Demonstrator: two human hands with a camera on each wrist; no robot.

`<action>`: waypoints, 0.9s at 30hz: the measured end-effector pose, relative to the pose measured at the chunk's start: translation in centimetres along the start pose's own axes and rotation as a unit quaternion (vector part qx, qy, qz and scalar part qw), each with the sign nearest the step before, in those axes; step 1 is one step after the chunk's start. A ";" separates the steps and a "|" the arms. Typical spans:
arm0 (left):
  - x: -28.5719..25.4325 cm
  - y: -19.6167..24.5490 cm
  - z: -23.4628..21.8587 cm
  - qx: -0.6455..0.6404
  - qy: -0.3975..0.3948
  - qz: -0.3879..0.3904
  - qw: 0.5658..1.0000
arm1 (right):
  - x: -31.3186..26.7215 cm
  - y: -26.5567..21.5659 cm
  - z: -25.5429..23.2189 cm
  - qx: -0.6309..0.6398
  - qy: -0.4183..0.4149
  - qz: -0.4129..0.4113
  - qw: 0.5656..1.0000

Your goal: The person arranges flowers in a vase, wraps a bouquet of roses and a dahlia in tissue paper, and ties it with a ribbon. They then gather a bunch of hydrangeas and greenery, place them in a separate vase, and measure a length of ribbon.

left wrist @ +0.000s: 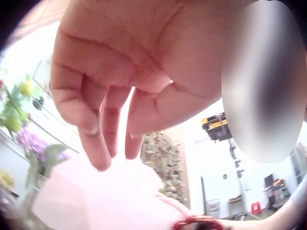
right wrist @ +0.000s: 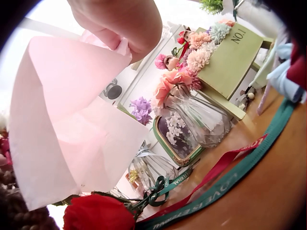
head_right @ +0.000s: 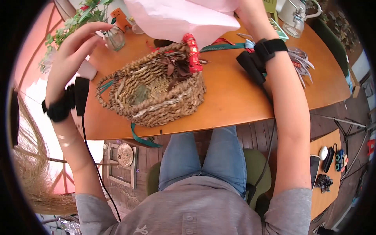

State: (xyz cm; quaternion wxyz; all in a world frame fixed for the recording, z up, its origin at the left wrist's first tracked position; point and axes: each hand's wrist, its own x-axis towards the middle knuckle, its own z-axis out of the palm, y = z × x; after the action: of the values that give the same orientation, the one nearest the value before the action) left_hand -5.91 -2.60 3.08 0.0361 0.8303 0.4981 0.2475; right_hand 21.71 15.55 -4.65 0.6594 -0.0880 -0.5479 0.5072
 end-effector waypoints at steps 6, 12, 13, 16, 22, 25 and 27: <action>1.2 -3.0 -1.3 -0.003 -0.156 -0.187 0.970 | -0.6 -0.8 1.3 0.002 0.009 0.002 1.000; 2.9 -6.4 1.4 -0.041 -0.087 -0.206 0.974 | 2.7 1.8 -5.7 -0.023 -0.029 0.015 0.999; 3.4 -7.0 2.0 -0.060 -0.095 -0.199 0.973 | 2.7 2.1 -5.8 -0.022 -0.030 0.027 0.999; 4.3 -6.3 2.9 -0.134 -0.094 -0.184 0.969 | 0.2 0.6 -1.4 -0.012 -0.040 0.024 0.999; 7.2 -11.0 4.8 -0.240 -0.005 -0.025 0.971 | -1.3 -0.4 1.1 0.032 -0.035 0.037 0.998; 7.6 -10.1 4.6 -0.304 -0.040 -0.096 0.947 | -1.4 -0.8 1.3 0.074 -0.054 0.069 0.993; 7.4 -9.3 4.6 -0.342 -0.074 -0.120 0.929 | -1.6 -1.0 2.0 0.074 -0.055 0.067 0.994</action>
State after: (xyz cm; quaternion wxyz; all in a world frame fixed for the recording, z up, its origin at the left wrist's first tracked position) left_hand -8.61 9.16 -0.99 0.3844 0.7176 0.4750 0.3342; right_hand 20.80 12.93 -4.24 0.5975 -0.0481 -0.5372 0.5934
